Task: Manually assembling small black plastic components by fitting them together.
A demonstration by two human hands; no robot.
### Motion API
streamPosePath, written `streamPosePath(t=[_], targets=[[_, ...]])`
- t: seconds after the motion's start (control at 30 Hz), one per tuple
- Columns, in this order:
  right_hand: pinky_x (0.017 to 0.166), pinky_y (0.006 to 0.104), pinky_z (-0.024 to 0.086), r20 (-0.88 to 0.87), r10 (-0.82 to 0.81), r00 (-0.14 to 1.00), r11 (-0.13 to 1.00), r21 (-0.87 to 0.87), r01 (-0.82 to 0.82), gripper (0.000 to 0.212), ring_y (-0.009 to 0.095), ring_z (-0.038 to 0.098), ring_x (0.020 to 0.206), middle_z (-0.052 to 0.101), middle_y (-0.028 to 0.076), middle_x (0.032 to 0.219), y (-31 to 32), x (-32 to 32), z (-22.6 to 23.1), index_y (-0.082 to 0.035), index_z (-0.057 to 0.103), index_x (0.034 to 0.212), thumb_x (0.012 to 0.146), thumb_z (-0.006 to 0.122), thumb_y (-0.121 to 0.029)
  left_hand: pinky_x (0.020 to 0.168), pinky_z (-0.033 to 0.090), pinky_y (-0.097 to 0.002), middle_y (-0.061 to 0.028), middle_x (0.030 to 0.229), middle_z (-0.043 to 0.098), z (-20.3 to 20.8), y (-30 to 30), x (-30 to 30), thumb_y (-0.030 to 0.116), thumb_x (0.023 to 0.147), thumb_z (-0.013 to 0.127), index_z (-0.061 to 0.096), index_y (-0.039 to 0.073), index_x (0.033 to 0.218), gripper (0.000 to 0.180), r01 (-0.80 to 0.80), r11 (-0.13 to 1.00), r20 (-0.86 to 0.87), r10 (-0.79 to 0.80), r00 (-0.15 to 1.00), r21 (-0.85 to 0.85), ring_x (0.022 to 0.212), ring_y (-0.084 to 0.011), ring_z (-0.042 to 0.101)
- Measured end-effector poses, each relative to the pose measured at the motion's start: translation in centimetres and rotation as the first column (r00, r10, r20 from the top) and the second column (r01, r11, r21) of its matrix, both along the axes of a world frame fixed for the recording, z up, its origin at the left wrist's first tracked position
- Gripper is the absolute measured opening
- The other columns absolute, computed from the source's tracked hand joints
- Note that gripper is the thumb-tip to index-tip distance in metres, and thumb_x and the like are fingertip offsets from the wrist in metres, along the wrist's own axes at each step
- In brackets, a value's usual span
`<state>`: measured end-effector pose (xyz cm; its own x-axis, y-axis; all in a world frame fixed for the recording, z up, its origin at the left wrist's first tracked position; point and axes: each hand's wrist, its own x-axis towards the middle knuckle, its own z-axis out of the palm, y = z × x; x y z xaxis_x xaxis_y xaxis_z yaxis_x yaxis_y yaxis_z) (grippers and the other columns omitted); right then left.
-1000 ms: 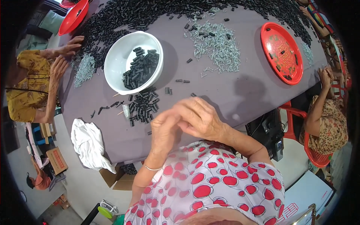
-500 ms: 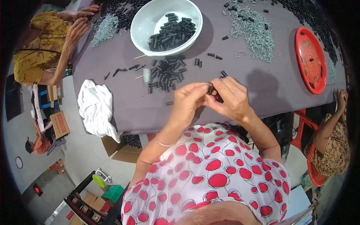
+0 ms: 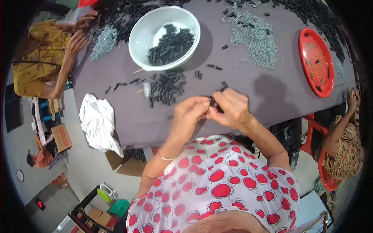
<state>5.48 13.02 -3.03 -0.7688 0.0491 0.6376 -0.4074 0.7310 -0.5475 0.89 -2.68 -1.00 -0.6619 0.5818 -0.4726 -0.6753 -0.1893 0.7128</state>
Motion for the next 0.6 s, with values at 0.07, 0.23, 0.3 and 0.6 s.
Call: streamPosePath(t=[0.07,0.23,0.3,0.6], targets=[[0.045,0.0335,0.042,-0.006,0.005,1.0,0.999,0.032,-0.005,0.019,0.023,0.048,0.051,0.043,0.006,0.061,-0.3,0.2,-0.2,-0.003,0.053,0.072,0.058,0.066,-0.005,0.066,0.048,-0.0221,-0.0078,0.088,0.064,-0.5,-0.2,0.0,0.011,0.088,0.061,0.062,-0.004,0.097,0.018,0.009,0.999,0.003,-0.009,1.0,-0.045,0.075,-0.0112,0.06],[0.045,0.0335,0.042,-0.057,-0.007,0.998,1.0,0.026,0.008,0.021,0.022,0.048,0.052,0.044,0.006,0.062,-0.5,0.1,-0.1,-0.003,0.055,0.075,0.057,0.064,-0.006,0.06,0.043,-0.0201,-0.0046,0.082,0.064,0.1,-0.2,0.0,0.011,0.088,0.062,0.062,-0.002,0.094,0.015,0.032,0.998,0.002,-0.032,0.999,-0.045,0.07,-0.0083,0.057],[0.049,0.0324,0.044,0.002,0.039,0.999,0.999,0.037,-0.039,0.022,0.021,0.049,0.055,0.043,0.005,0.062,-0.4,0.1,0.6,-0.004,0.054,0.077,0.058,0.065,-0.006,0.063,0.045,-0.0205,-0.0043,0.081,0.064,0.1,-0.4,-0.4,0.009,0.087,0.062,0.062,-0.002,0.093,0.013,0.093,0.994,-0.019,-0.094,0.995,-0.054,0.07,-0.0091,0.058],[0.08,0.0401,0.039,0.135,-0.491,0.861,0.834,0.358,0.42,0.04,0.028,0.048,0.098,0.051,0.01,0.109,7.6,0.0,0.2,-0.006,0.058,0.112,0.073,0.068,-0.01,0.067,0.048,-0.0297,-0.0075,0.085,0.065,6.2,0.0,-5.6,0.001,0.075,0.071,0.066,0.002,0.084,0.011,-0.554,0.767,-0.946,-0.272,0.176,-0.324,0.075,-0.017,0.058]])
